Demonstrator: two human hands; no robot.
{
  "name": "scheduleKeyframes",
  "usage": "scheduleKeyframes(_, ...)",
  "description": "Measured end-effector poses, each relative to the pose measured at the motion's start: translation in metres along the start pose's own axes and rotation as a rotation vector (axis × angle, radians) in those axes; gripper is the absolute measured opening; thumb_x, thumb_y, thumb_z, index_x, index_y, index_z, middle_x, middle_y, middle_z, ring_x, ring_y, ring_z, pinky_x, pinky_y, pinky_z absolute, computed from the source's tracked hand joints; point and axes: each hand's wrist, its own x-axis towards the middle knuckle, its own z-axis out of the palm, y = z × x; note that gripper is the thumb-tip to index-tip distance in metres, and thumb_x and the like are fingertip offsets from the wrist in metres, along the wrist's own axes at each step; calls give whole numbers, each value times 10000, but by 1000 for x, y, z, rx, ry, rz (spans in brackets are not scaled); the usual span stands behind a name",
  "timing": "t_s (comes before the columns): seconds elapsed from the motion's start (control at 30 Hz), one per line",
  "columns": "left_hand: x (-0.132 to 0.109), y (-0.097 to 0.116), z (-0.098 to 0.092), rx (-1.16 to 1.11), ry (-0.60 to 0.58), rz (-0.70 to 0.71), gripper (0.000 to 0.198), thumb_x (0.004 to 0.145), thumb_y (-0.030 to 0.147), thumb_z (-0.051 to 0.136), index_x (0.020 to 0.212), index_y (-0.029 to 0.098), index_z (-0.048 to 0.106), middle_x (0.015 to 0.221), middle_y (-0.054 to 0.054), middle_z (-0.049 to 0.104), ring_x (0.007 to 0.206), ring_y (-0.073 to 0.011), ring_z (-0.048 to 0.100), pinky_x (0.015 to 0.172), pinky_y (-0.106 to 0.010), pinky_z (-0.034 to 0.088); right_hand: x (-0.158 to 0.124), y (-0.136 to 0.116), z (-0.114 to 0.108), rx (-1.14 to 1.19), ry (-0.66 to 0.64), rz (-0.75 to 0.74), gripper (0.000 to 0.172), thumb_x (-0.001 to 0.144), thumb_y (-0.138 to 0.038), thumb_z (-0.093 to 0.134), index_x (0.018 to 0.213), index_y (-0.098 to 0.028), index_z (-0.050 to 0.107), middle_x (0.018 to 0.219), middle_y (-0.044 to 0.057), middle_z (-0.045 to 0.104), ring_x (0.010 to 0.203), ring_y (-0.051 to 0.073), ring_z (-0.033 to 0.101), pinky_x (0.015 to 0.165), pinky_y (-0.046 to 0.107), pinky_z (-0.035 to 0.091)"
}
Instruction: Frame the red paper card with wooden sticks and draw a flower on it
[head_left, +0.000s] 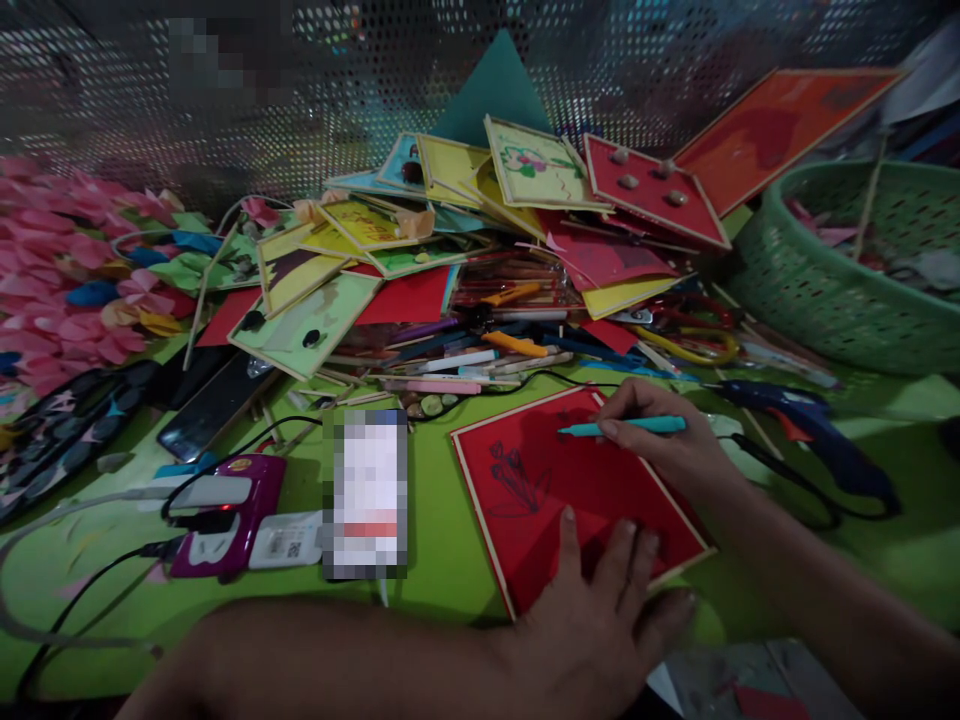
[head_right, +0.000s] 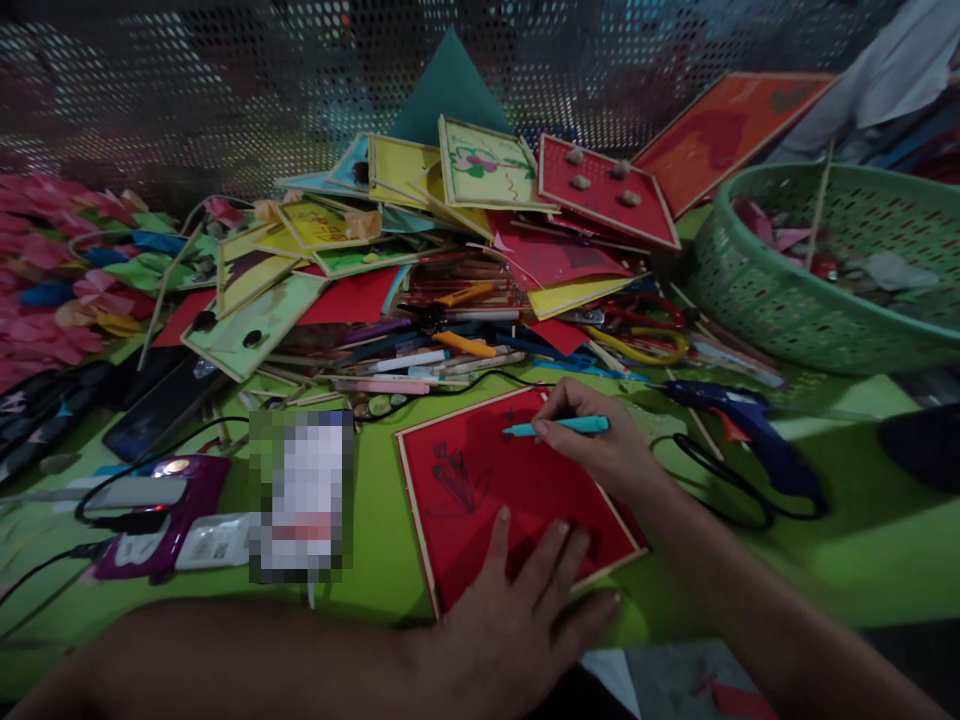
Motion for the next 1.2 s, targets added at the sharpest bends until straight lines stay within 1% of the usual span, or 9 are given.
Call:
scheduleKeyframes(0.13, 0, -1, 0, 14, -22, 11, 479, 981, 328, 433, 1453, 346, 512, 1544, -139, 485, 1392, -376, 451, 996, -687, 342, 0, 0, 0, -27, -10, -3, 213, 788, -389, 743, 719, -229, 621, 673, 4, 636, 609, 164, 510, 573, 305, 381)
scheduleKeyframes(0.4, 0, 1, 2, 1, 7, -15, 465, 995, 286, 389, 1432, 347, 536, 1538, -123, 499, 1403, -358, 457, 1021, -683, 315, 0, 3, -1, -76, -24, -15, 196, 814, -374, 722, 734, -219, 632, 678, 7, 627, 612, 158, 496, 574, 304, 375)
scheduleKeyframes(0.63, 0, -1, 0, 2, 5, 0, 479, 993, 290, 385, 1452, 331, 515, 1532, -128, 506, 1390, -361, 470, 1010, -678, 341, 1, 4, -1, -83, -24, -30, 232, 787, -411, 720, 725, -214, 615, 665, -8, 616, 599, 151, 496, 569, 296, 371)
scheduleKeyframes(0.87, -1, 1, 4, -3, 17, -20, 466, 980, 320, 426, 1433, 347, 536, 1540, -127, 497, 1412, -372, 446, 1026, -701, 304, 0, 2, -3, -67, -26, -13, 199, 776, -366, 719, 710, -215, 608, 659, -10, 618, 598, 151, 498, 571, 296, 374)
scheduleKeyframes(1.0, -1, 2, 3, 2, 7, -8, 471, 987, 309, 404, 1442, 341, 526, 1544, -131, 490, 1405, -368, 456, 1012, -691, 329, 0, 1, -2, -51, -18, -18, 204, 781, -371, 720, 708, -216, 609, 652, -10, 616, 600, 154, 504, 573, 297, 373)
scheduleKeyframes(1.2, 0, -1, -1, 18, 37, -21, 448, 994, 316, 404, 1415, 361, 552, 1520, -101, 526, 1380, -338, 491, 1013, -657, 349, 0, 2, -1, -25, -18, -9, 206, 801, -378, 724, 739, -216, 614, 680, -7, 635, 612, 150, 507, 578, 294, 378)
